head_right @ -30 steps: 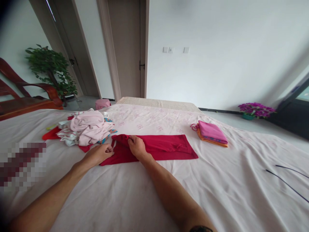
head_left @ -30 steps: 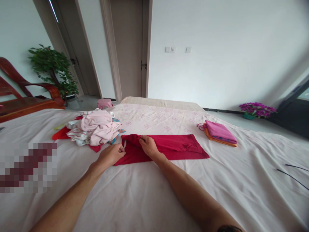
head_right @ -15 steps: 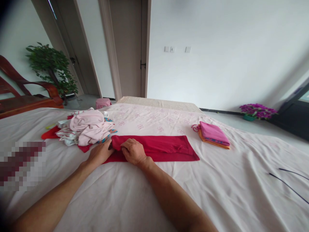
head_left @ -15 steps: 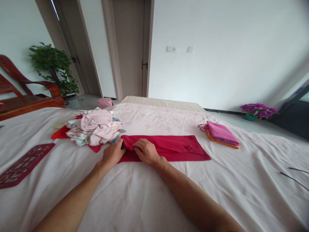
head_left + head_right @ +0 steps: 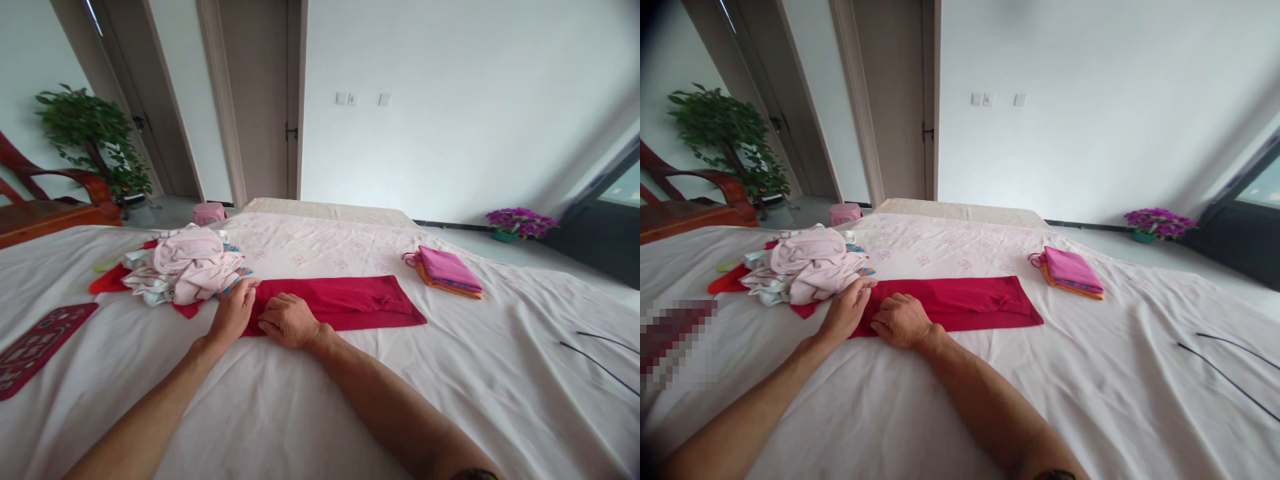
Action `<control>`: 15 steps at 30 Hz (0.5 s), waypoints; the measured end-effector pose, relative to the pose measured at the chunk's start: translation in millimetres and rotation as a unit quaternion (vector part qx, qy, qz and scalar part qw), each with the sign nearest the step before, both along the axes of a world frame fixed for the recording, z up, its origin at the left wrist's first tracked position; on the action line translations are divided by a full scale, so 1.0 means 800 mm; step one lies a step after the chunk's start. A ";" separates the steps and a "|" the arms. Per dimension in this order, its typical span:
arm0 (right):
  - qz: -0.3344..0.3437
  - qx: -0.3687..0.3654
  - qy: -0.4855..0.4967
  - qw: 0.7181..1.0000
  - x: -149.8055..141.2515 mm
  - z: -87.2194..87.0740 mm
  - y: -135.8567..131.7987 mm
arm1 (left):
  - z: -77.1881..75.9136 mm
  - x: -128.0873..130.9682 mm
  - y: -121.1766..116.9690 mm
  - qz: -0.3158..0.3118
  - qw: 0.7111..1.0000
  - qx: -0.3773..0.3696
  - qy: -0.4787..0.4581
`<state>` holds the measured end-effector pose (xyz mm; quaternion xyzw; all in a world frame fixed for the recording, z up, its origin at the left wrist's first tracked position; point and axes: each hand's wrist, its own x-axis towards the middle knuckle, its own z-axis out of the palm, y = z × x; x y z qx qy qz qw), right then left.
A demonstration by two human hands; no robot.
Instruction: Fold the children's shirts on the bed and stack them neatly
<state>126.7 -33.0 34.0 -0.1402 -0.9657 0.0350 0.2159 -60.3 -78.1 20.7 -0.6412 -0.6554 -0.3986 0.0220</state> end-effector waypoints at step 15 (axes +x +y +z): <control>-0.281 -0.111 0.002 0.953 0.105 0.039 0.059 | -0.029 0.014 -0.006 0.017 0.940 -0.198 0.277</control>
